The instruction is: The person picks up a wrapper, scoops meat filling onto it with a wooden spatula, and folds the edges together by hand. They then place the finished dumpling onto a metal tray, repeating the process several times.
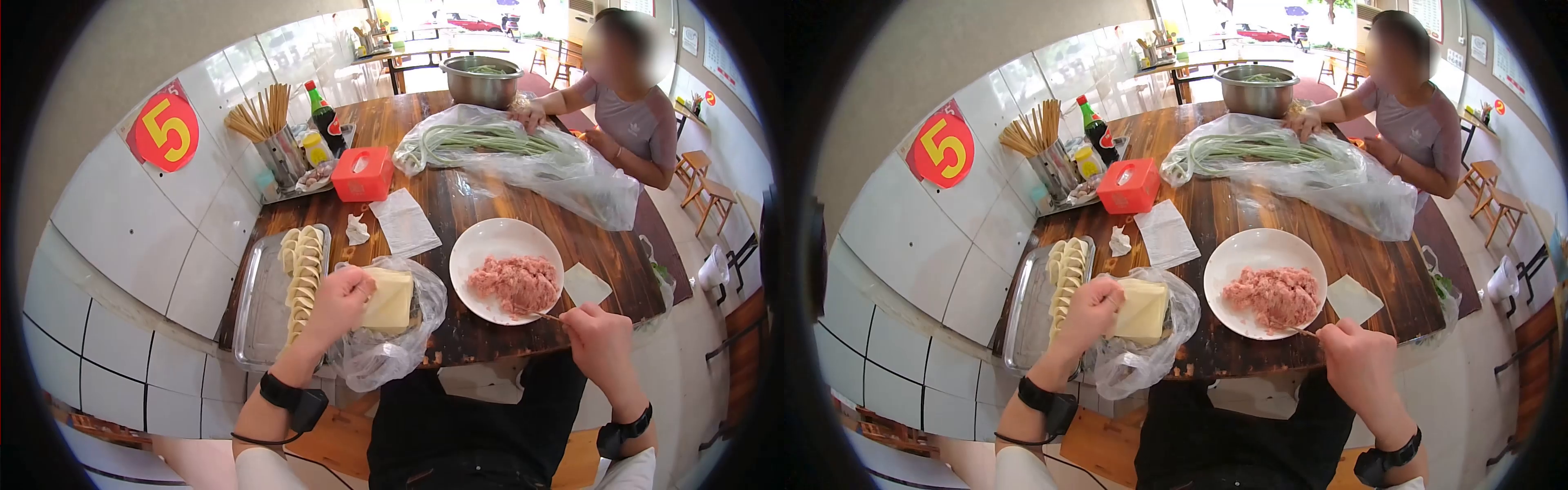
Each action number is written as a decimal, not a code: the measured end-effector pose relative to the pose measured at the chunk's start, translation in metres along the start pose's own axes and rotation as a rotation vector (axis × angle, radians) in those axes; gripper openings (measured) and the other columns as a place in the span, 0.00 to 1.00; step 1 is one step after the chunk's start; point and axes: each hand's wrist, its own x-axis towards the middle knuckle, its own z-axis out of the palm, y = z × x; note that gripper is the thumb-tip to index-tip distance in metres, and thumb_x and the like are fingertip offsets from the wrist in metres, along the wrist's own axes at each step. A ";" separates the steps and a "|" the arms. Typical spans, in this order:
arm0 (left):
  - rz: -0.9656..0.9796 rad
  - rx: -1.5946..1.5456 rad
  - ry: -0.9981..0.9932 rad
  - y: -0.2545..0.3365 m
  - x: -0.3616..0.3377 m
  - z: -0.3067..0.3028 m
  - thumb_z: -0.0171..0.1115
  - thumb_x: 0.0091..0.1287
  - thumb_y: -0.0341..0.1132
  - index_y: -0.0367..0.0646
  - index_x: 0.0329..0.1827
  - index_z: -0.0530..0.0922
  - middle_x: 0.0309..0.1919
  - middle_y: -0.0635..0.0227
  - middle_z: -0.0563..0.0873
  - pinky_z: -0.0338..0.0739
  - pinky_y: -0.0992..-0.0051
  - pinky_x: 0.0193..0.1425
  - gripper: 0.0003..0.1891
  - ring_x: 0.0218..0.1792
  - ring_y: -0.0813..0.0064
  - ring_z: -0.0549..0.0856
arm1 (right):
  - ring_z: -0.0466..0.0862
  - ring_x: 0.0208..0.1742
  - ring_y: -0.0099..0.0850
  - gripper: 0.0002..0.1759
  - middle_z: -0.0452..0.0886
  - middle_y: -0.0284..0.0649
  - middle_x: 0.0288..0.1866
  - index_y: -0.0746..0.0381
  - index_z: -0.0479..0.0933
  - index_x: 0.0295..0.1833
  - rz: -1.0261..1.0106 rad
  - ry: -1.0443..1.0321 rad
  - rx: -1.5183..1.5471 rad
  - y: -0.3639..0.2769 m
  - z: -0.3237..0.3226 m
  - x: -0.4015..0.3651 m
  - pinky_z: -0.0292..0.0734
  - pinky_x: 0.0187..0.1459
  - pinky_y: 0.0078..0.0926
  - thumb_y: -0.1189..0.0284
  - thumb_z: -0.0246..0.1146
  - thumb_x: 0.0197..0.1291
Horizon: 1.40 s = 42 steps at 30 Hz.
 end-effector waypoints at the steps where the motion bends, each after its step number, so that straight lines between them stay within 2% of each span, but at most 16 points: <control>1: 0.059 0.045 -0.009 -0.001 0.002 0.000 0.63 0.69 0.33 0.36 0.36 0.83 0.30 0.59 0.83 0.76 0.70 0.39 0.08 0.32 0.65 0.83 | 0.84 0.29 0.43 0.03 0.82 0.38 0.31 0.57 0.83 0.36 -0.001 0.002 -0.009 0.000 0.000 0.001 0.77 0.30 0.37 0.76 0.68 0.56; 5: 0.052 0.063 0.109 0.004 0.009 -0.007 0.64 0.68 0.34 0.35 0.35 0.82 0.30 0.60 0.82 0.76 0.68 0.40 0.10 0.33 0.62 0.83 | 0.84 0.30 0.43 0.03 0.82 0.38 0.31 0.57 0.83 0.36 -0.002 -0.006 -0.004 0.001 -0.001 0.001 0.77 0.30 0.37 0.75 0.68 0.56; 8: 0.152 0.207 -0.017 0.015 -0.002 0.002 0.64 0.67 0.34 0.34 0.34 0.81 0.30 0.58 0.82 0.75 0.66 0.39 0.09 0.33 0.58 0.83 | 0.84 0.30 0.42 0.03 0.82 0.38 0.31 0.57 0.84 0.36 -0.013 -0.008 -0.015 0.001 0.000 0.001 0.77 0.30 0.36 0.75 0.68 0.56; 14: 0.077 0.193 0.058 0.013 0.002 -0.006 0.62 0.68 0.35 0.37 0.34 0.81 0.32 0.57 0.82 0.76 0.61 0.41 0.10 0.36 0.53 0.83 | 0.83 0.28 0.43 0.03 0.80 0.38 0.30 0.56 0.83 0.37 -0.065 0.006 -0.003 -0.003 0.000 0.005 0.76 0.29 0.37 0.76 0.66 0.57; 16: 0.196 0.210 0.202 0.012 0.007 -0.006 0.60 0.69 0.37 0.40 0.34 0.82 0.33 0.57 0.83 0.77 0.58 0.43 0.10 0.38 0.53 0.84 | 0.84 0.30 0.45 0.03 0.81 0.40 0.32 0.57 0.83 0.37 -0.028 0.024 0.022 -0.006 -0.002 0.004 0.76 0.31 0.37 0.76 0.66 0.57; 19: 0.184 0.336 0.150 0.006 0.005 0.001 0.61 0.68 0.34 0.37 0.35 0.81 0.34 0.58 0.83 0.77 0.63 0.44 0.09 0.39 0.58 0.84 | 0.84 0.32 0.46 0.03 0.81 0.42 0.33 0.59 0.81 0.37 -0.020 -0.003 0.061 -0.007 0.001 0.001 0.77 0.32 0.38 0.77 0.66 0.57; 25: 0.170 0.337 0.225 0.009 0.006 -0.007 0.60 0.68 0.39 0.44 0.34 0.83 0.36 0.60 0.85 0.78 0.57 0.44 0.10 0.41 0.53 0.85 | 0.84 0.33 0.47 0.04 0.81 0.43 0.33 0.60 0.81 0.39 -0.050 0.012 0.027 -0.005 -0.003 0.000 0.76 0.33 0.39 0.78 0.65 0.57; 28: 0.222 0.436 0.109 0.016 -0.004 -0.004 0.59 0.69 0.39 0.43 0.33 0.83 0.34 0.58 0.85 0.78 0.57 0.43 0.11 0.39 0.52 0.85 | 0.84 0.33 0.47 0.02 0.81 0.43 0.33 0.60 0.81 0.38 -0.023 -0.010 0.056 -0.005 -0.003 0.001 0.76 0.33 0.39 0.77 0.65 0.58; 30: 0.170 0.334 0.330 0.023 0.005 -0.024 0.60 0.68 0.39 0.40 0.32 0.82 0.33 0.56 0.84 0.77 0.58 0.41 0.12 0.38 0.50 0.85 | 0.84 0.34 0.46 0.01 0.81 0.42 0.33 0.58 0.82 0.37 -0.056 0.022 0.013 -0.002 0.000 -0.002 0.76 0.33 0.40 0.74 0.66 0.59; 32: 0.244 0.304 0.290 0.001 0.007 -0.021 0.61 0.68 0.39 0.38 0.34 0.82 0.32 0.55 0.84 0.76 0.60 0.40 0.12 0.36 0.51 0.85 | 0.84 0.34 0.47 0.03 0.82 0.42 0.34 0.58 0.82 0.38 -0.030 0.020 -0.018 -0.004 -0.003 -0.004 0.77 0.34 0.40 0.75 0.66 0.58; 34: 0.038 0.126 0.293 0.001 0.011 -0.027 0.60 0.71 0.37 0.37 0.36 0.82 0.31 0.59 0.85 0.76 0.65 0.38 0.11 0.32 0.62 0.84 | 0.85 0.33 0.44 0.01 0.83 0.39 0.33 0.56 0.82 0.36 -0.047 0.031 -0.054 0.001 -0.001 -0.004 0.78 0.33 0.40 0.71 0.67 0.59; 35: 0.068 0.129 0.283 0.006 0.013 -0.030 0.60 0.71 0.37 0.37 0.36 0.82 0.31 0.59 0.85 0.76 0.65 0.38 0.11 0.32 0.62 0.84 | 0.85 0.32 0.44 0.01 0.83 0.39 0.33 0.56 0.82 0.36 -0.040 0.035 -0.047 0.002 -0.002 -0.005 0.78 0.33 0.40 0.71 0.67 0.59; 37: -0.134 -0.019 0.250 0.011 0.013 -0.033 0.58 0.74 0.35 0.37 0.39 0.83 0.31 0.66 0.85 0.75 0.70 0.38 0.11 0.32 0.74 0.81 | 0.85 0.32 0.44 0.01 0.83 0.38 0.33 0.55 0.82 0.36 -0.018 0.044 -0.036 0.002 -0.003 -0.009 0.77 0.33 0.40 0.72 0.67 0.59; 40: -0.112 -0.283 0.314 -0.005 0.020 -0.023 0.58 0.76 0.35 0.37 0.43 0.83 0.31 0.75 0.80 0.72 0.77 0.40 0.10 0.34 0.84 0.77 | 0.85 0.32 0.44 0.02 0.83 0.38 0.33 0.55 0.83 0.37 -0.019 0.050 -0.042 0.003 -0.005 -0.011 0.77 0.33 0.40 0.72 0.67 0.58; 41: -0.161 -0.413 0.282 -0.010 0.023 -0.027 0.56 0.77 0.37 0.38 0.51 0.81 0.43 0.66 0.85 0.77 0.74 0.52 0.12 0.45 0.77 0.83 | 0.85 0.31 0.44 0.01 0.82 0.38 0.32 0.55 0.82 0.36 -0.025 0.060 -0.027 0.003 -0.006 -0.012 0.77 0.32 0.40 0.72 0.67 0.58; 42: -0.153 -0.418 0.270 -0.016 0.022 -0.032 0.56 0.77 0.37 0.38 0.51 0.81 0.43 0.66 0.85 0.77 0.74 0.52 0.12 0.45 0.77 0.83 | 0.85 0.31 0.44 0.01 0.82 0.37 0.31 0.55 0.82 0.35 -0.027 0.068 -0.014 0.002 -0.007 -0.013 0.77 0.31 0.40 0.72 0.67 0.58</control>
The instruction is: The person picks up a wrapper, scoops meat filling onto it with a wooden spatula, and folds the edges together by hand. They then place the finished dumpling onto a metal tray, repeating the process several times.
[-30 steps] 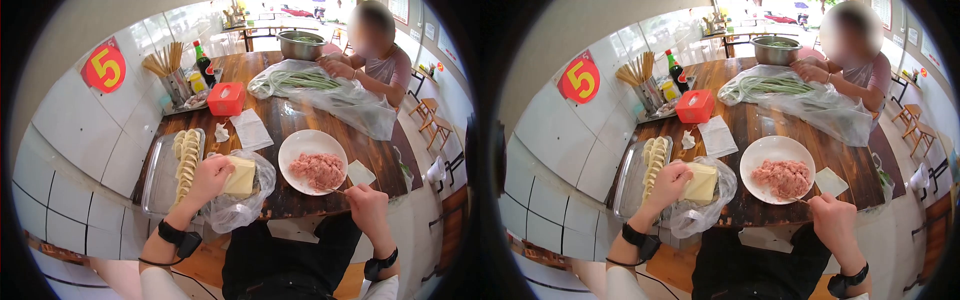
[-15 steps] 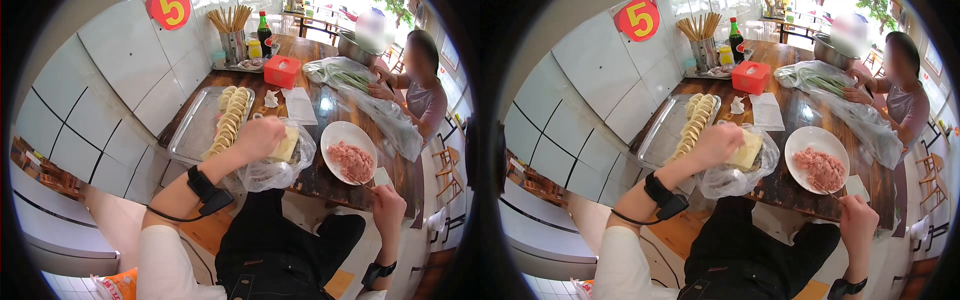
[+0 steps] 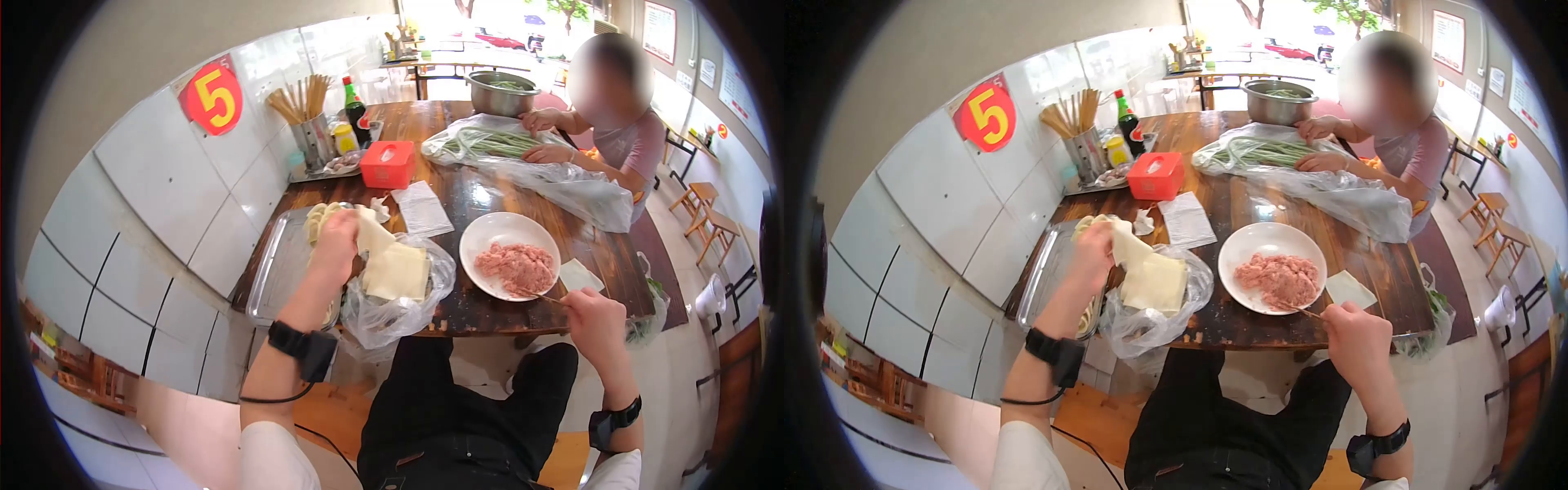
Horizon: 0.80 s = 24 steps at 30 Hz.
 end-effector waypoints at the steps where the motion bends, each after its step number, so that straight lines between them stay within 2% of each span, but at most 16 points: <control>1: -0.096 -0.438 -0.089 0.008 -0.003 -0.002 0.55 0.77 0.38 0.38 0.56 0.78 0.51 0.61 0.84 0.76 0.66 0.61 0.14 0.54 0.70 0.82 | 0.85 0.31 0.44 0.01 0.82 0.37 0.31 0.55 0.82 0.35 0.020 0.004 -0.016 -0.001 -0.002 0.001 0.77 0.31 0.40 0.72 0.67 0.58; 2: -0.210 -0.877 -0.190 0.016 -0.007 0.000 0.53 0.78 0.39 0.37 0.62 0.76 0.60 0.56 0.83 0.74 0.59 0.69 0.17 0.63 0.64 0.81 | 0.85 0.32 0.44 0.02 0.83 0.38 0.32 0.55 0.83 0.37 0.030 -0.032 -0.027 -0.002 -0.004 0.002 0.78 0.33 0.40 0.72 0.67 0.57; 4: -0.253 -1.068 -0.273 0.036 -0.024 0.003 0.44 0.82 0.46 0.38 0.66 0.72 0.67 0.52 0.79 0.69 0.51 0.76 0.22 0.69 0.55 0.78 | 0.85 0.33 0.44 0.04 0.84 0.39 0.34 0.55 0.84 0.38 0.097 -0.078 -0.072 0.000 -0.010 0.000 0.80 0.34 0.39 0.73 0.68 0.56; 6: -0.153 -1.201 -0.306 0.048 -0.051 0.011 0.44 0.82 0.48 0.38 0.71 0.68 0.71 0.52 0.74 0.65 0.51 0.79 0.25 0.72 0.54 0.74 | 0.85 0.32 0.43 0.04 0.83 0.37 0.33 0.55 0.84 0.38 0.012 -0.048 -0.036 0.001 -0.010 0.004 0.80 0.32 0.39 0.73 0.67 0.56; 7: -0.169 -1.209 -0.327 0.059 -0.066 0.019 0.44 0.82 0.48 0.38 0.71 0.68 0.71 0.52 0.74 0.65 0.51 0.79 0.25 0.72 0.54 0.74 | 0.85 0.32 0.43 0.04 0.83 0.37 0.33 0.55 0.84 0.38 0.034 -0.051 -0.051 0.000 -0.010 0.005 0.80 0.32 0.39 0.73 0.67 0.56; 9: -0.250 -1.099 -0.317 0.074 -0.098 0.044 0.46 0.82 0.46 0.40 0.70 0.70 0.70 0.55 0.76 0.69 0.53 0.76 0.23 0.70 0.57 0.77 | 0.85 0.30 0.41 0.04 0.81 0.36 0.31 0.54 0.83 0.39 -0.022 -0.032 -0.041 -0.001 -0.009 0.011 0.79 0.30 0.37 0.72 0.67 0.57; 11: -0.390 -1.035 -0.284 0.052 -0.130 0.066 0.51 0.80 0.43 0.40 0.67 0.71 0.68 0.57 0.78 0.74 0.56 0.72 0.20 0.66 0.62 0.80 | 0.84 0.28 0.41 0.04 0.80 0.36 0.30 0.55 0.79 0.36 -0.063 0.012 -0.061 -0.003 -0.002 0.019 0.77 0.27 0.38 0.73 0.66 0.55; 12: -0.446 -1.046 -0.373 0.043 -0.147 0.078 0.49 0.81 0.44 0.40 0.71 0.71 0.63 0.59 0.82 0.76 0.62 0.68 0.22 0.62 0.64 0.83 | 0.84 0.26 0.40 0.05 0.78 0.35 0.29 0.56 0.76 0.34 -0.109 0.058 -0.074 -0.003 0.002 0.021 0.76 0.25 0.38 0.73 0.65 0.53; 13: -0.459 -1.081 -0.537 0.045 -0.157 0.095 0.49 0.81 0.43 0.41 0.69 0.71 0.61 0.60 0.83 0.77 0.63 0.66 0.21 0.60 0.66 0.84 | 0.84 0.26 0.40 0.05 0.78 0.35 0.29 0.56 0.76 0.34 -0.106 0.055 -0.079 -0.002 0.007 0.023 0.76 0.25 0.38 0.73 0.65 0.53; 14: -0.512 -1.046 -0.591 0.041 -0.166 0.109 0.53 0.79 0.38 0.41 0.62 0.76 0.59 0.61 0.84 0.77 0.64 0.66 0.15 0.60 0.68 0.84 | 0.84 0.26 0.40 0.05 0.78 0.35 0.29 0.56 0.76 0.34 -0.151 0.005 -0.132 0.000 0.011 0.024 0.76 0.25 0.37 0.74 0.65 0.52; 16: -0.616 -0.972 -0.589 0.034 -0.174 0.129 0.64 0.70 0.25 0.38 0.49 0.81 0.50 0.63 0.85 0.83 0.65 0.55 0.07 0.50 0.68 0.87 | 0.84 0.26 0.39 0.06 0.78 0.34 0.29 0.57 0.76 0.34 -0.194 -0.050 -0.190 0.001 0.010 0.025 0.76 0.25 0.36 0.74 0.65 0.50; 18: -0.388 -0.805 -0.695 0.012 -0.173 0.133 0.65 0.70 0.26 0.38 0.55 0.81 0.51 0.65 0.87 0.82 0.70 0.59 0.12 0.52 0.74 0.87 | 0.84 0.26 0.39 0.05 0.78 0.34 0.29 0.57 0.75 0.33 -0.185 -0.135 -0.141 -0.001 -0.001 0.023 0.76 0.25 0.36 0.75 0.64 0.50; 19: -0.391 -0.808 -0.697 0.009 -0.171 0.132 0.65 0.70 0.26 0.38 0.55 0.81 0.51 0.65 0.87 0.82 0.70 0.59 0.12 0.52 0.74 0.87 | 0.84 0.26 0.39 0.05 0.78 0.34 0.29 0.57 0.75 0.33 -0.183 -0.139 -0.143 0.000 -0.002 0.024 0.76 0.25 0.36 0.75 0.64 0.50; 21: -0.485 -0.808 -0.842 0.004 -0.168 0.130 0.67 0.69 0.27 0.39 0.55 0.80 0.48 0.67 0.87 0.83 0.72 0.57 0.13 0.49 0.75 0.87 | 0.84 0.26 0.39 0.04 0.78 0.34 0.29 0.57 0.75 0.32 -0.175 -0.038 -0.109 0.000 -0.003 0.027 0.77 0.26 0.36 0.76 0.64 0.50; 22: -0.487 -0.808 -0.847 0.003 -0.169 0.132 0.67 0.69 0.27 0.39 0.55 0.80 0.48 0.67 0.87 0.83 0.72 0.57 0.13 0.49 0.75 0.87 | 0.84 0.26 0.39 0.04 0.78 0.34 0.29 0.57 0.75 0.32 -0.170 -0.039 -0.111 0.000 0.002 0.029 0.77 0.26 0.36 0.76 0.64 0.50; 24: -0.784 -1.084 -0.760 0.000 -0.174 0.137 0.67 0.69 0.26 0.41 0.54 0.80 0.49 0.67 0.87 0.83 0.73 0.55 0.12 0.49 0.75 0.87 | 0.84 0.27 0.39 0.04 0.77 0.34 0.29 0.57 0.75 0.31 -0.206 0.077 -0.137 0.002 0.017 0.035 0.76 0.26 0.36 0.76 0.64 0.49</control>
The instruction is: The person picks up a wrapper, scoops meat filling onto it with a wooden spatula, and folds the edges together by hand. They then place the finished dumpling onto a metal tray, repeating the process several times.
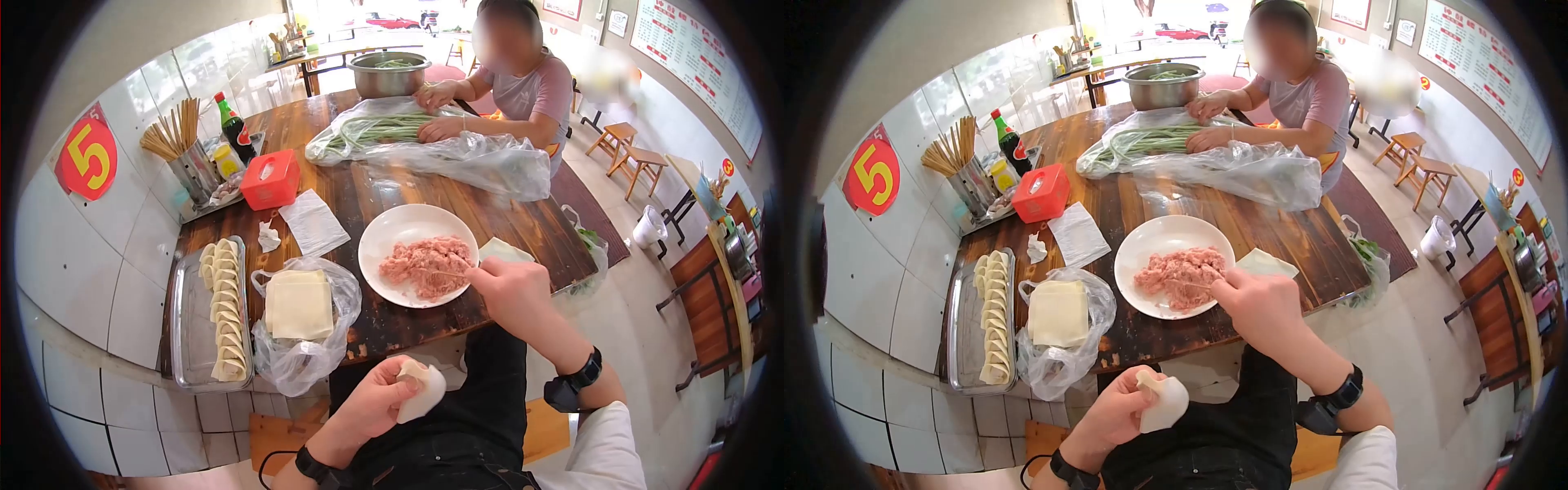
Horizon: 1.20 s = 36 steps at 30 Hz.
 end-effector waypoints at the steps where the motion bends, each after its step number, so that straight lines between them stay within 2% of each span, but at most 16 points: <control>1: 0.003 -0.065 -0.035 -0.005 0.002 -0.004 0.68 0.69 0.27 0.43 0.53 0.80 0.49 0.67 0.86 0.84 0.70 0.55 0.12 0.49 0.72 0.87 | 0.84 0.27 0.39 0.04 0.77 0.34 0.29 0.57 0.75 0.31 0.001 0.002 0.000 0.000 0.000 0.000 0.76 0.26 0.36 0.76 0.64 0.49; 4: 0.032 -0.289 -0.089 -0.022 -0.002 -0.018 0.69 0.68 0.29 0.45 0.52 0.80 0.49 0.67 0.87 0.84 0.67 0.56 0.11 0.49 0.69 0.88 | 0.83 0.26 0.38 0.05 0.77 0.34 0.29 0.57 0.75 0.31 -0.027 -0.136 -0.012 0.001 -0.003 0.000 0.76 0.26 0.36 0.76 0.64 0.49; 5: 0.031 -0.287 -0.114 -0.030 -0.002 -0.029 0.69 0.69 0.35 0.49 0.52 0.78 0.53 0.65 0.85 0.82 0.59 0.59 0.11 0.56 0.64 0.85 | 0.83 0.26 0.38 0.05 0.77 0.34 0.29 0.57 0.75 0.31 -0.025 -0.155 0.011 0.003 -0.007 -0.001 0.76 0.26 0.36 0.76 0.64 0.48; 6: 0.030 -0.291 -0.115 -0.040 -0.004 -0.036 0.69 0.69 0.35 0.49 0.52 0.78 0.53 0.65 0.85 0.82 0.59 0.59 0.11 0.56 0.64 0.85 | 0.83 0.26 0.38 0.05 0.77 0.34 0.29 0.57 0.75 0.31 -0.023 -0.176 0.033 0.004 -0.011 -0.002 0.76 0.26 0.36 0.76 0.64 0.48; 8: 0.033 -0.438 -0.159 -0.048 -0.007 -0.026 0.68 0.70 0.40 0.50 0.55 0.78 0.61 0.68 0.82 0.75 0.52 0.69 0.14 0.65 0.61 0.80 | 0.83 0.26 0.39 0.05 0.78 0.34 0.29 0.57 0.75 0.31 -0.004 -0.160 0.042 0.003 -0.014 0.000 0.76 0.26 0.37 0.76 0.64 0.48; 9: 0.024 -0.478 -0.117 -0.056 -0.009 -0.035 0.68 0.70 0.43 0.53 0.65 0.76 0.69 0.69 0.77 0.63 0.48 0.79 0.22 0.72 0.57 0.73 | 0.83 0.26 0.39 0.05 0.78 0.34 0.29 0.57 0.75 0.31 0.016 -0.142 0.054 0.003 -0.014 0.000 0.76 0.26 0.37 0.76 0.64 0.48; 10: 0.022 -0.481 -0.119 -0.057 -0.008 -0.032 0.68 0.70 0.43 0.53 0.65 0.76 0.69 0.69 0.77 0.63 0.48 0.79 0.22 0.72 0.57 0.73 | 0.83 0.26 0.39 0.05 0.78 0.34 0.29 0.57 0.75 0.31 0.016 -0.145 0.052 0.003 -0.011 -0.001 0.76 0.26 0.37 0.76 0.64 0.48; 12: 0.024 -0.550 0.073 -0.059 -0.010 -0.022 0.66 0.71 0.40 0.53 0.73 0.70 0.73 0.65 0.73 0.53 0.47 0.83 0.28 0.75 0.55 0.69 | 0.84 0.26 0.39 0.05 0.79 0.34 0.30 0.56 0.76 0.33 -0.016 -0.141 0.043 0.005 -0.002 -0.002 0.76 0.25 0.36 0.76 0.64 0.49; 16: 0.028 -0.633 0.080 -0.061 -0.008 -0.021 0.63 0.72 0.37 0.50 0.76 0.67 0.75 0.63 0.70 0.50 0.47 0.84 0.29 0.77 0.55 0.66 | 0.84 0.27 0.38 0.05 0.79 0.33 0.31 0.56 0.76 0.33 0.007 -0.243 0.060 0.004 -0.018 0.004 0.77 0.26 0.36 0.76 0.64 0.50; 18: -0.013 -0.734 -0.057 -0.065 -0.006 -0.031 0.55 0.77 0.37 0.46 0.78 0.62 0.76 0.62 0.69 0.49 0.51 0.85 0.28 0.79 0.56 0.64 | 0.85 0.28 0.38 0.05 0.80 0.33 0.32 0.56 0.76 0.33 0.044 -0.141 0.081 0.005 -0.015 0.007 0.77 0.26 0.36 0.76 0.64 0.50; 21: -0.028 -0.840 -0.153 -0.070 -0.002 -0.035 0.54 0.77 0.38 0.43 0.78 0.62 0.76 0.60 0.69 0.49 0.51 0.85 0.28 0.79 0.56 0.64 | 0.85 0.28 0.39 0.04 0.80 0.34 0.32 0.56 0.76 0.33 -0.070 -0.151 0.075 0.007 -0.002 0.009 0.77 0.26 0.37 0.75 0.64 0.51; 25: -0.015 -0.924 -0.293 -0.063 -0.002 -0.022 0.50 0.79 0.39 0.43 0.79 0.61 0.76 0.59 0.69 0.51 0.51 0.85 0.27 0.79 0.56 0.65 | 0.85 0.28 0.39 0.04 0.80 0.33 0.31 0.56 0.77 0.34 -0.081 -0.255 0.129 0.013 -0.023 0.015 0.77 0.26 0.37 0.75 0.64 0.52; 28: -0.041 -0.830 -0.180 -0.045 0.001 -0.006 0.46 0.81 0.41 0.42 0.79 0.61 0.76 0.58 0.69 0.55 0.53 0.84 0.26 0.78 0.57 0.66 | 0.84 0.28 0.40 0.04 0.81 0.33 0.30 0.56 0.77 0.35 -0.036 -0.291 0.100 0.015 -0.029 0.018 0.77 0.27 0.37 0.75 0.64 0.53; 30: 0.034 -0.351 0.266 -0.028 0.008 0.015 0.46 0.81 0.43 0.42 0.78 0.62 0.76 0.59 0.70 0.55 0.51 0.83 0.27 0.77 0.57 0.68 | 0.85 0.29 0.40 0.04 0.82 0.33 0.30 0.56 0.78 0.35 0.012 -0.206 0.096 0.015 -0.022 0.016 0.77 0.27 0.38 0.75 0.64 0.53; 32: 0.103 -0.366 0.312 -0.018 0.017 0.017 0.41 0.83 0.43 0.40 0.78 0.61 0.75 0.57 0.70 0.58 0.54 0.83 0.26 0.76 0.57 0.69 | 0.85 0.29 0.40 0.04 0.81 0.33 0.30 0.56 0.78 0.35 0.017 -0.242 0.122 0.017 -0.018 0.013 0.78 0.27 0.38 0.75 0.64 0.54; 36: 0.253 -0.373 0.336 -0.008 0.041 0.020 0.40 0.83 0.40 0.36 0.76 0.62 0.74 0.55 0.71 0.59 0.55 0.82 0.25 0.75 0.58 0.70 | 0.85 0.30 0.40 0.02 0.83 0.34 0.30 0.56 0.80 0.35 0.069 -0.317 0.177 0.019 -0.019 0.009 0.79 0.29 0.37 0.74 0.64 0.56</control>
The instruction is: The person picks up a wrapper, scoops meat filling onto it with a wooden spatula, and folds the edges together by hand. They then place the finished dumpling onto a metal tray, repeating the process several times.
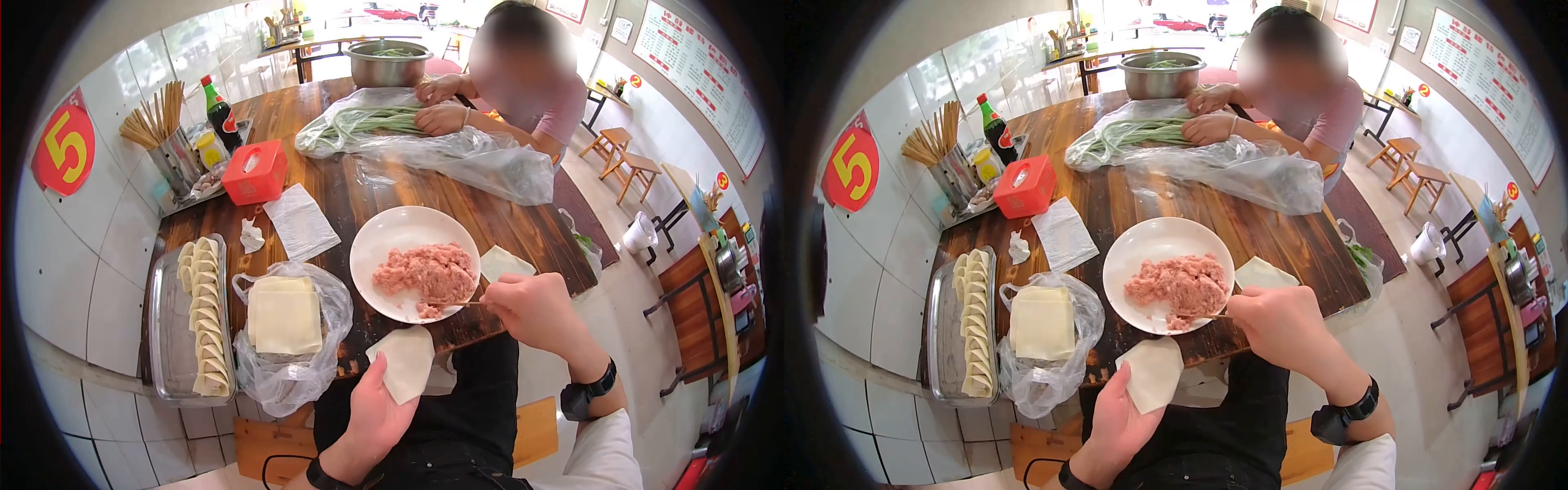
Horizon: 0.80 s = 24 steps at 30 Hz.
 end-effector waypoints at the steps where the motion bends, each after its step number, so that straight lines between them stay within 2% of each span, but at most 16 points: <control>1: 0.038 -0.009 0.000 0.000 0.005 0.004 0.40 0.83 0.39 0.35 0.76 0.63 0.74 0.55 0.72 0.60 0.55 0.82 0.24 0.75 0.58 0.71 | 0.85 0.30 0.40 0.02 0.83 0.34 0.30 0.56 0.80 0.35 0.000 0.000 0.000 0.000 -0.001 -0.002 0.79 0.29 0.37 0.74 0.64 0.56; 3: 0.051 -0.023 0.000 -0.001 0.015 0.016 0.39 0.83 0.39 0.34 0.75 0.62 0.73 0.55 0.72 0.60 0.55 0.82 0.24 0.74 0.58 0.71 | 0.86 0.31 0.41 0.01 0.84 0.35 0.32 0.55 0.81 0.34 0.047 -0.020 0.172 0.001 -0.003 -0.004 0.80 0.31 0.36 0.73 0.65 0.57; 7: 0.046 -0.057 0.006 0.000 0.023 0.019 0.37 0.83 0.38 0.33 0.76 0.61 0.72 0.54 0.72 0.58 0.54 0.83 0.24 0.75 0.57 0.70 | 0.86 0.32 0.40 0.02 0.86 0.35 0.33 0.55 0.82 0.35 0.085 0.017 0.246 -0.007 0.002 -0.018 0.80 0.30 0.35 0.74 0.66 0.56; 10: 0.052 -0.077 -0.035 -0.001 0.024 0.019 0.35 0.83 0.38 0.34 0.76 0.61 0.73 0.55 0.71 0.60 0.56 0.82 0.24 0.74 0.58 0.70 | 0.86 0.30 0.39 0.05 0.85 0.34 0.33 0.54 0.84 0.37 0.114 0.055 0.315 -0.020 0.010 -0.032 0.79 0.28 0.33 0.76 0.66 0.55; 13: 0.043 -0.119 -0.048 -0.001 0.025 0.018 0.36 0.83 0.39 0.32 0.77 0.58 0.75 0.52 0.68 0.54 0.53 0.84 0.26 0.76 0.55 0.67 | 0.83 0.25 0.33 0.12 0.82 0.29 0.31 0.52 0.85 0.43 0.029 0.154 0.090 -0.032 0.027 -0.050 0.76 0.25 0.31 0.77 0.67 0.52; 16: 0.026 -0.108 -0.043 0.001 0.025 0.017 0.36 0.83 0.39 0.33 0.78 0.57 0.76 0.52 0.67 0.53 0.52 0.85 0.26 0.77 0.54 0.66 | 0.82 0.24 0.31 0.14 0.82 0.29 0.30 0.52 0.85 0.43 -0.005 0.222 0.031 -0.030 0.032 -0.059 0.74 0.24 0.30 0.78 0.67 0.51; 24: 0.013 -0.088 -0.044 0.001 0.025 0.012 0.38 0.83 0.39 0.34 0.79 0.56 0.76 0.53 0.67 0.57 0.52 0.83 0.26 0.77 0.55 0.66 | 0.83 0.24 0.36 0.07 0.82 0.32 0.29 0.54 0.85 0.39 0.102 0.286 0.188 -0.015 0.016 -0.041 0.74 0.24 0.32 0.76 0.69 0.55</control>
